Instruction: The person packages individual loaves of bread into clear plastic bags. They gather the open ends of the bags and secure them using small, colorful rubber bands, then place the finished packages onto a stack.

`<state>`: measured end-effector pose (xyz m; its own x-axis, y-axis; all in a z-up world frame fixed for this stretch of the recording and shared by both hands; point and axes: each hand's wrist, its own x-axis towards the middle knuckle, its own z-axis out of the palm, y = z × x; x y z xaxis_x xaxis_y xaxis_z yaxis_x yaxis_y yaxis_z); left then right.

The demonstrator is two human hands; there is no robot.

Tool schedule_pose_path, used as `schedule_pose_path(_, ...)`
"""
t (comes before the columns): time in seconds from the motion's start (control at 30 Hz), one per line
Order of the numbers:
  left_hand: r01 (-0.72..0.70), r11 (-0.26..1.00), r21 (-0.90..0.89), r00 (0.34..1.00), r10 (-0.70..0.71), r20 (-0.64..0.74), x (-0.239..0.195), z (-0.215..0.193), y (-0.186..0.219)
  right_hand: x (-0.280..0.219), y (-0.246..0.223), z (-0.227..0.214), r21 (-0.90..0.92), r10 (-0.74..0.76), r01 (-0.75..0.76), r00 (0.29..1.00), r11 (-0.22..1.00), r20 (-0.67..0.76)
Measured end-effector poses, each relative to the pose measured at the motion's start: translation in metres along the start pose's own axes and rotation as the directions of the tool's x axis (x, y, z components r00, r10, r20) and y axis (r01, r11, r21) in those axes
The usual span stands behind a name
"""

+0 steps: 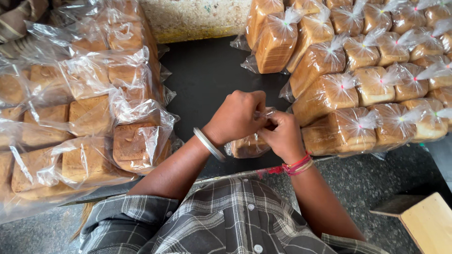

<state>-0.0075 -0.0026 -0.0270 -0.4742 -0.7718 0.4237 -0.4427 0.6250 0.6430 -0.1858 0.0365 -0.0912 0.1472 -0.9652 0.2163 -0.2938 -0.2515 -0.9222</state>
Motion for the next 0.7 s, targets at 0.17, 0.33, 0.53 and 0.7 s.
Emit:
schedule_pose_path(0.17,-0.107,0.986,0.131,0.983,0.084,0.165,0.003,-0.008,0.017,-0.005,0.009,0.003,-0.018,0.002,-0.003,0.998,1.000,-0.058)
schedule_pose_path(0.33,-0.232,0.903,-0.362,0.972,0.201,-0.120,-0.011,-0.019,0.005,-0.002,0.008,-0.002,0.131,-0.004,0.003,1.000,0.991,0.009)
schedule_pose_path(0.53,0.157,0.462,-0.873,0.980,0.039,0.197,-0.008,0.007,-0.050,-0.003,0.010,-0.009,0.093,-0.096,0.086,0.988,0.992,0.117)
schedule_pose_path(0.7,0.225,0.282,-0.933,0.944,0.174,0.280,-0.019,0.012,-0.061,-0.003,-0.002,-0.012,-0.043,-0.111,0.123,0.973,0.992,0.203)
